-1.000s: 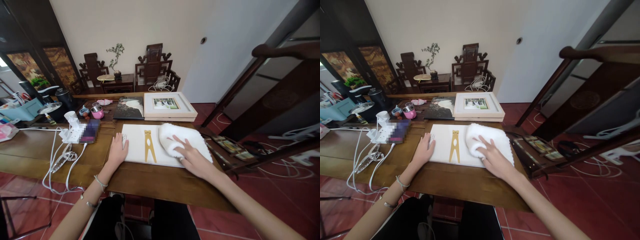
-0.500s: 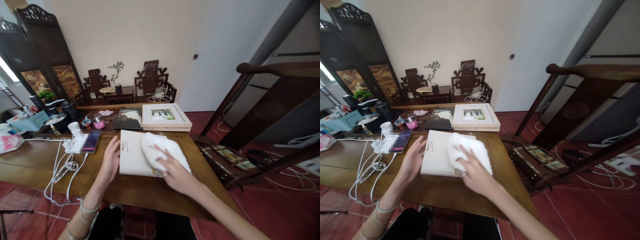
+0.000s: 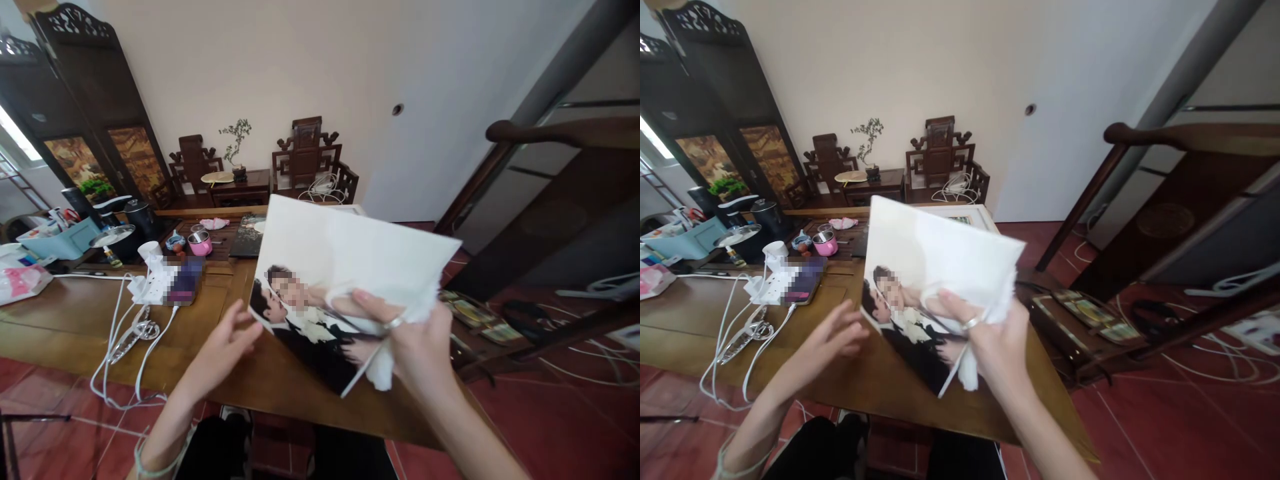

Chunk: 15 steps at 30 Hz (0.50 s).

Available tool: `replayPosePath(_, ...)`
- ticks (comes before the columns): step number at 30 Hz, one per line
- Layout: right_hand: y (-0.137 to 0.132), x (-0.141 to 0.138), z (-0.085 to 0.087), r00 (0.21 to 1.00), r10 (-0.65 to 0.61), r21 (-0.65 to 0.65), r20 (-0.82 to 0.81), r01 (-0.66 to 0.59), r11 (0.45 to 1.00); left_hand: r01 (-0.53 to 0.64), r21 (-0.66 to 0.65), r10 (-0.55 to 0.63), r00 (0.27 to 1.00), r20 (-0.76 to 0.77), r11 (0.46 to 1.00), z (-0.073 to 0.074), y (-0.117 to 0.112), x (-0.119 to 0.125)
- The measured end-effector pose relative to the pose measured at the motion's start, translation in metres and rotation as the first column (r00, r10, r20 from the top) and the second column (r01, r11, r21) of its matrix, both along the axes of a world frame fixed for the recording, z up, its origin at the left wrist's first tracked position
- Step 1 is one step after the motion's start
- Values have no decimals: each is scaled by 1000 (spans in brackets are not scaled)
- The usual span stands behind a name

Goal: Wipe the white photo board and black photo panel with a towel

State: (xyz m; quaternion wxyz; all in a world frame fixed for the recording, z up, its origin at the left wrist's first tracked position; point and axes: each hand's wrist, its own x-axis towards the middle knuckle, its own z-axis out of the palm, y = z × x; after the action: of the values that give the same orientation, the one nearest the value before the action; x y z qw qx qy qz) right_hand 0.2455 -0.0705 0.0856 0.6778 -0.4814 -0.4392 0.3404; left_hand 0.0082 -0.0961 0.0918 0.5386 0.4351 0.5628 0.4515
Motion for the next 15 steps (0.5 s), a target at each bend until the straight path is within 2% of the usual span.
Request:
replayPosePath(1,2,2,3,989,7,-43,-145,-13,999,65,-66,-67,998,-23,996,-9,1,-1)
replayPosePath(3,7,5,5,948,10,-86,-319,-39,996,140,-94,-135,989,60,986,-25,0,-2)
replayPosePath(5,10,6,1,920,-12,-111,-392,-34,993,131,-94,-113,977,182,987,-36,-3,0)
replayPosePath(7,13,8,-7,891,-34,-135,-452,-31,990,96,-139,-66,977,203,986,-45,-5,3)
replayPosePath(9,15,10,-14,862,-23,-179,-506,-79,981,122,-145,-89,972,216,982,-52,-5,7)
replayPosePath(12,18,13,-23,871,94,-232,-482,-230,945,212,-113,-153,909,388,971,-59,-4,12)
replayPosePath(15,21,15,-27,941,258,-143,-220,-293,945,191,-108,-105,840,532,976,-61,-5,16)
